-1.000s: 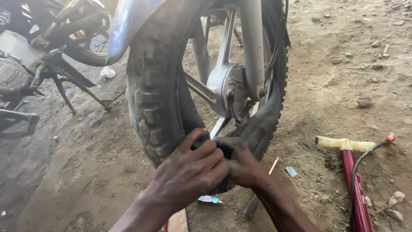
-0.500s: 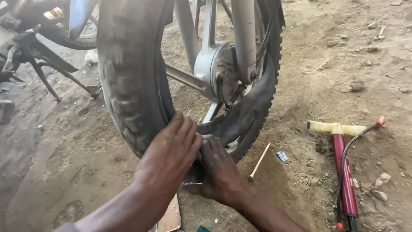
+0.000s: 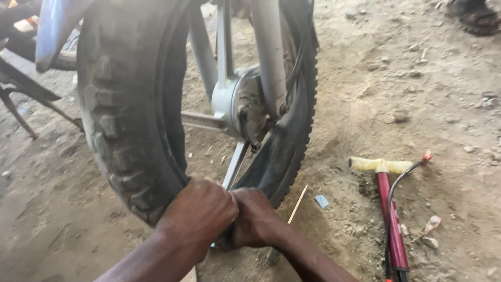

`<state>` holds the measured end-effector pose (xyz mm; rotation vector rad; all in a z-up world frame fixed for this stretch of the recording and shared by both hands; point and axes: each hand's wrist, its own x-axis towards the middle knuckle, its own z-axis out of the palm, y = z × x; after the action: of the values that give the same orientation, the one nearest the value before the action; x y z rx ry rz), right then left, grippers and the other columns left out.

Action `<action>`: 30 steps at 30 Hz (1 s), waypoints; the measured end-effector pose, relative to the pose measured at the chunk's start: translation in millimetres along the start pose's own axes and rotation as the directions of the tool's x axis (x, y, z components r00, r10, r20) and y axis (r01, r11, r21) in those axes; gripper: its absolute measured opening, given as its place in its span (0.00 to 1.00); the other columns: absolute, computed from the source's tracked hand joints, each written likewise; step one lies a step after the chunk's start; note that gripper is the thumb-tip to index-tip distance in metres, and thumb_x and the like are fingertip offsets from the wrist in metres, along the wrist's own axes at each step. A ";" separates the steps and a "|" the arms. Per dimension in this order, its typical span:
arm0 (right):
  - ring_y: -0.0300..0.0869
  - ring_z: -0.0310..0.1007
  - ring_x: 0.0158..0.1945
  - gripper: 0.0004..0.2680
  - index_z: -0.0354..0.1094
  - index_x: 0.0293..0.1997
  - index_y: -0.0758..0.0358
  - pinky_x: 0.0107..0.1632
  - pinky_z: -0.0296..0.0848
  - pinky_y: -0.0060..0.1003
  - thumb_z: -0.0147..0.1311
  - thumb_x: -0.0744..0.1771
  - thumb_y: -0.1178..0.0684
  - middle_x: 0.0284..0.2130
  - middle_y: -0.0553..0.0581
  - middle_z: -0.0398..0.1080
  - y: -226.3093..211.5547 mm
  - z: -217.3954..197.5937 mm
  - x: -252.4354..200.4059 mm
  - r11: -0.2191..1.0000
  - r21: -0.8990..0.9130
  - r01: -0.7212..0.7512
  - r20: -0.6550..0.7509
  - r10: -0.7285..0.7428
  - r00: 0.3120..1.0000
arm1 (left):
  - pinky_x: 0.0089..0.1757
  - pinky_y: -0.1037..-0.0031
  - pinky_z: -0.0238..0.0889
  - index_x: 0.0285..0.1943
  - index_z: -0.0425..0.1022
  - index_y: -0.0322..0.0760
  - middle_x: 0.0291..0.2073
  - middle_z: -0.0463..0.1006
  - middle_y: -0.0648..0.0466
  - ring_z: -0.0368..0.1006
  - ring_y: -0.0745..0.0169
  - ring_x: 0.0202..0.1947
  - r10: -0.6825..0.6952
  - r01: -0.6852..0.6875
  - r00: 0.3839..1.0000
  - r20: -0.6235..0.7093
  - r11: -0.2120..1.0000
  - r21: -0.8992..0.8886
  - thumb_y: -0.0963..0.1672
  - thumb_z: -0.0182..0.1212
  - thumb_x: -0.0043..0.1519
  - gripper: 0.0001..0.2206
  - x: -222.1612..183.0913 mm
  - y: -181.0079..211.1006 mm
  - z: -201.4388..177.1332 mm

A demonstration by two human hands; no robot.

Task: Repairing a motorcycle tire by removing and re-inserting the inner tube.

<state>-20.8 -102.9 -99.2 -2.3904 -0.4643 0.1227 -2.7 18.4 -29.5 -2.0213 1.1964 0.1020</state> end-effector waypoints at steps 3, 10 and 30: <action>0.61 0.76 0.32 0.15 0.73 0.28 0.57 0.33 0.70 0.50 0.61 0.50 0.40 0.28 0.60 0.76 -3.0 -11.8 -1.6 0.997 0.003 -0.081 0.093 0.081 0.992 | 0.32 0.64 0.64 0.38 0.81 0.50 0.31 0.81 0.57 0.77 0.57 0.33 0.010 0.013 0.985 0.172 0.992 -0.128 0.42 0.65 0.64 0.03 3.0 0.4 -19.4; 0.60 0.78 0.39 0.14 0.72 0.34 0.58 0.34 0.70 0.51 0.67 0.52 0.47 0.32 0.61 0.76 14.4 -9.3 -10.7 0.986 0.009 -0.168 0.103 0.166 0.981 | 0.34 0.57 0.73 0.47 0.80 0.43 0.37 0.83 0.52 0.79 0.46 0.40 -0.006 0.061 0.985 0.174 0.948 -0.313 0.41 0.67 0.60 0.07 42.2 10.5 1.9; 0.31 0.71 0.39 0.11 0.75 0.35 0.55 0.37 0.72 0.41 0.69 0.56 0.47 0.33 0.51 0.77 41.9 24.8 -31.7 0.913 0.378 -0.155 0.006 0.164 0.986 | 0.40 0.53 0.76 0.62 0.68 0.40 0.50 0.77 0.46 0.80 0.40 0.46 -0.509 0.580 0.804 0.308 0.558 -0.594 0.45 0.49 0.67 0.15 79.3 52.9 -5.9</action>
<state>-43.2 -128.4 -146.5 -2.0427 -0.2075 0.2332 -1.4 -55.9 -89.5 -2.9035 0.4005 0.3644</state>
